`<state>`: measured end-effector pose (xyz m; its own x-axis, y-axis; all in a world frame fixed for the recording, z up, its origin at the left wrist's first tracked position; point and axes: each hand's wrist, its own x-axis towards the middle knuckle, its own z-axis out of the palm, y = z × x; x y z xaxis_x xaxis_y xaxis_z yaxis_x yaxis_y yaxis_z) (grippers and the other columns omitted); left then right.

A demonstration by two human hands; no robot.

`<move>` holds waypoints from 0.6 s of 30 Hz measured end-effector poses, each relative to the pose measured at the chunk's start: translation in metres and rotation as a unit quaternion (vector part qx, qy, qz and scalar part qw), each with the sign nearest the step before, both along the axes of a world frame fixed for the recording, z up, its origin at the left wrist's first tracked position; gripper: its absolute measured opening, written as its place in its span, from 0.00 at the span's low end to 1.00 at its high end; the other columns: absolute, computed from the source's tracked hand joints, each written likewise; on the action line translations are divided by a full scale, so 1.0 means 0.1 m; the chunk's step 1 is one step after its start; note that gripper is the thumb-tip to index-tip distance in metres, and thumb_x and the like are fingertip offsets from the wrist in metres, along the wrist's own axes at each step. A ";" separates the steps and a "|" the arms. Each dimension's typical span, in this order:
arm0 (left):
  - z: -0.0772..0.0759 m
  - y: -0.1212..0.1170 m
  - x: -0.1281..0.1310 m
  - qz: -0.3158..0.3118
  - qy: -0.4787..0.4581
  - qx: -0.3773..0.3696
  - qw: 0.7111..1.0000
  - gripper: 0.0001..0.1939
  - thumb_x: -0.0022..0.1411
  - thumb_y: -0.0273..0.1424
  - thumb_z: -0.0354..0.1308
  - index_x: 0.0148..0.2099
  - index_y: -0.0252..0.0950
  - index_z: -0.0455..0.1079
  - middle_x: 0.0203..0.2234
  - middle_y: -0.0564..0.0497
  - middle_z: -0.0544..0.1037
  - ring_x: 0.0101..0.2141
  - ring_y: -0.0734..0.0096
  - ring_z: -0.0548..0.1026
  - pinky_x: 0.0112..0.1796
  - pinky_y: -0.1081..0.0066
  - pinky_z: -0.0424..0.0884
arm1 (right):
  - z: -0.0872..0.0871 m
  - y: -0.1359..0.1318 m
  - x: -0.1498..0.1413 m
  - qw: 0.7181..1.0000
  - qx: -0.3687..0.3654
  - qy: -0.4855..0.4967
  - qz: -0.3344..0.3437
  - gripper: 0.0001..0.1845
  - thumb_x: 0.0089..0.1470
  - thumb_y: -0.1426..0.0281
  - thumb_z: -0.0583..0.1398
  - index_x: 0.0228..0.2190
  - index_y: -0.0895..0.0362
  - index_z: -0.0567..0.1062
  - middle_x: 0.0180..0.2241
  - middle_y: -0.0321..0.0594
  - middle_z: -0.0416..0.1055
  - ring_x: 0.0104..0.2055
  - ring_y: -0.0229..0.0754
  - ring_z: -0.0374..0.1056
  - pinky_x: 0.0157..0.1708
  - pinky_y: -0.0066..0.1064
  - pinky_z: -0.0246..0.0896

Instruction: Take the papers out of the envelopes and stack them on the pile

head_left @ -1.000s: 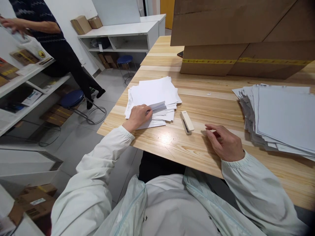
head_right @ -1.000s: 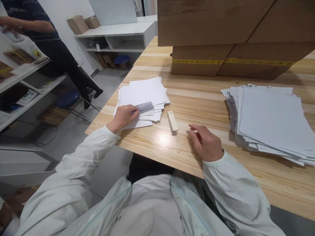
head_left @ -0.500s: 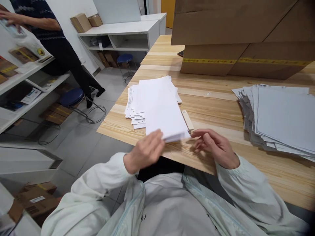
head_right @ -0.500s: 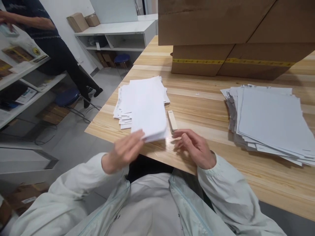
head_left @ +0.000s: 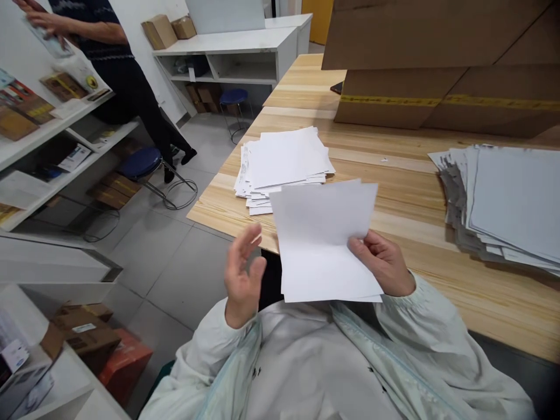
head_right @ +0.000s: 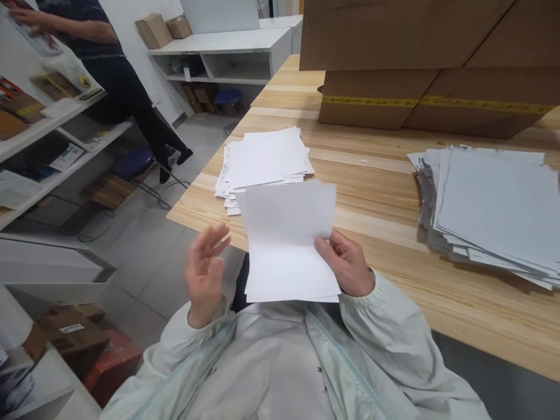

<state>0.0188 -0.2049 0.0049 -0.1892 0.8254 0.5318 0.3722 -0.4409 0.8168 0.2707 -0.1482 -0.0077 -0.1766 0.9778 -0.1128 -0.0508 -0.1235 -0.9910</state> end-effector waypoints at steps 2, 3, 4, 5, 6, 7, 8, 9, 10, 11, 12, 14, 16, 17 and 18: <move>-0.07 0.02 0.03 0.037 -0.104 -0.067 0.992 0.26 0.70 0.38 0.53 0.68 0.47 0.56 0.61 0.39 0.71 0.56 0.59 0.75 0.51 0.60 0.77 | -0.02 -0.05 0.02 1.000 -0.005 0.007 -0.007 0.18 0.53 0.53 0.66 0.36 0.54 0.77 0.26 0.36 0.75 0.22 0.38 0.68 0.20 0.28 0.63; -0.10 0.03 0.06 0.024 -0.122 -0.090 0.988 0.29 0.69 0.39 0.55 0.69 0.47 0.54 0.61 0.38 0.71 0.55 0.60 0.76 0.49 0.62 0.78 | -0.03 -0.07 0.01 1.000 -0.009 0.011 -0.004 0.17 0.53 0.53 0.66 0.36 0.54 0.77 0.26 0.37 0.75 0.22 0.39 0.68 0.20 0.28 0.63; -0.13 0.04 0.11 0.005 -0.126 -0.111 0.986 0.32 0.68 0.40 0.57 0.70 0.47 0.52 0.61 0.38 0.70 0.55 0.60 0.76 0.49 0.63 0.78 | -0.04 -0.09 0.00 1.000 -0.015 0.014 0.004 0.17 0.53 0.54 0.66 0.36 0.54 0.76 0.26 0.37 0.75 0.22 0.39 0.69 0.20 0.29 0.64; -0.16 0.04 0.15 -0.013 -0.123 -0.128 0.984 0.34 0.67 0.41 0.59 0.71 0.46 0.51 0.61 0.38 0.70 0.56 0.60 0.75 0.50 0.63 0.77 | -0.05 -0.11 -0.02 1.000 -0.019 0.018 0.013 0.17 0.53 0.54 0.65 0.35 0.54 0.76 0.26 0.37 0.75 0.22 0.39 0.69 0.19 0.29 0.64; -0.18 0.04 0.20 -0.025 -0.118 -0.142 0.982 0.36 0.66 0.41 0.59 0.71 0.45 0.51 0.62 0.38 0.70 0.56 0.59 0.75 0.51 0.63 0.77 | -0.06 -0.12 -0.04 0.999 -0.021 0.021 0.023 0.17 0.54 0.54 0.65 0.36 0.54 0.76 0.26 0.37 0.76 0.22 0.39 0.69 0.19 0.28 0.64; -0.20 0.04 0.23 -0.028 -0.112 -0.155 0.981 0.36 0.66 0.41 0.60 0.71 0.45 0.52 0.61 0.40 0.71 0.56 0.60 0.75 0.51 0.64 0.77 | -0.07 -0.14 -0.06 0.999 -0.020 0.022 0.031 0.17 0.55 0.54 0.65 0.38 0.54 0.76 0.27 0.38 0.76 0.23 0.39 0.69 0.19 0.28 0.63; -0.21 0.03 0.26 -0.021 -0.106 -0.166 0.980 0.35 0.66 0.42 0.60 0.71 0.44 0.55 0.60 0.42 0.73 0.53 0.60 0.77 0.50 0.64 0.78 | -0.08 -0.14 -0.09 0.999 -0.014 0.022 0.034 0.18 0.55 0.55 0.64 0.42 0.54 0.75 0.29 0.39 0.77 0.23 0.38 0.69 0.19 0.27 0.64; -0.22 0.03 0.27 -0.009 -0.101 -0.177 0.979 0.33 0.66 0.43 0.59 0.70 0.44 0.58 0.58 0.43 0.75 0.49 0.61 0.79 0.47 0.65 0.79 | -0.10 -0.15 -0.11 0.999 -0.001 0.021 0.029 0.21 0.56 0.56 0.64 0.47 0.53 0.74 0.31 0.40 0.77 0.24 0.38 0.70 0.20 0.27 0.64; -0.22 0.03 0.28 0.002 -0.097 -0.189 0.977 0.32 0.66 0.43 0.59 0.69 0.45 0.60 0.55 0.45 0.77 0.44 0.63 0.80 0.43 0.66 0.80 | -0.11 -0.16 -0.12 0.999 0.022 0.017 0.014 0.26 0.56 0.57 0.63 0.53 0.53 0.70 0.33 0.40 0.77 0.25 0.38 0.70 0.21 0.27 0.65; -0.22 0.02 0.28 0.008 -0.099 -0.199 0.975 0.32 0.66 0.44 0.59 0.69 0.46 0.61 0.53 0.45 0.79 0.40 0.66 0.81 0.40 0.68 0.80 | -0.13 -0.16 -0.13 0.999 0.052 0.008 -0.005 0.31 0.57 0.58 0.63 0.59 0.53 0.66 0.33 0.40 0.77 0.25 0.37 0.70 0.23 0.27 0.66; -0.22 0.02 0.28 0.007 -0.108 -0.205 0.973 0.33 0.66 0.44 0.59 0.69 0.46 0.59 0.52 0.46 0.79 0.37 0.67 0.81 0.37 0.70 0.80 | -0.15 -0.17 -0.14 0.996 0.084 -0.009 -0.025 0.36 0.57 0.60 0.63 0.63 0.53 0.61 0.34 0.39 0.77 0.25 0.36 0.69 0.24 0.27 0.66; -0.21 0.03 0.29 -0.009 -0.144 -0.201 0.969 0.38 0.66 0.43 0.59 0.73 0.47 0.49 0.52 0.45 0.79 0.38 0.69 0.81 0.38 0.71 0.79 | -0.19 -0.19 -0.15 0.987 0.141 -0.053 -0.063 0.40 0.57 0.62 0.63 0.66 0.53 0.56 0.34 0.38 0.76 0.26 0.34 0.67 0.26 0.26 0.66; -0.19 0.04 0.31 -0.028 -0.182 -0.191 0.964 0.45 0.67 0.42 0.58 0.75 0.47 0.35 0.52 0.44 0.79 0.41 0.70 0.81 0.40 0.72 0.78 | -0.24 -0.21 -0.14 0.977 0.166 -0.102 -0.089 0.39 0.58 0.64 0.63 0.67 0.52 0.57 0.37 0.40 0.76 0.27 0.33 0.67 0.27 0.26 0.66; -0.19 0.05 0.32 -0.036 -0.194 -0.188 0.962 0.47 0.67 0.42 0.58 0.75 0.47 0.31 0.52 0.44 0.79 0.42 0.71 0.81 0.41 0.72 0.78 | -0.26 -0.22 -0.14 0.973 0.168 -0.121 -0.097 0.38 0.58 0.64 0.63 0.66 0.52 0.58 0.39 0.41 0.76 0.28 0.34 0.68 0.28 0.26 0.67; -0.18 0.05 0.33 -0.041 -0.200 -0.188 0.961 0.47 0.67 0.42 0.58 0.75 0.47 0.28 0.52 0.44 0.79 0.41 0.72 0.81 0.41 0.72 0.78 | -0.27 -0.23 -0.14 0.971 0.170 -0.131 -0.103 0.37 0.58 0.64 0.63 0.66 0.52 0.60 0.41 0.43 0.76 0.30 0.35 0.70 0.30 0.27 0.68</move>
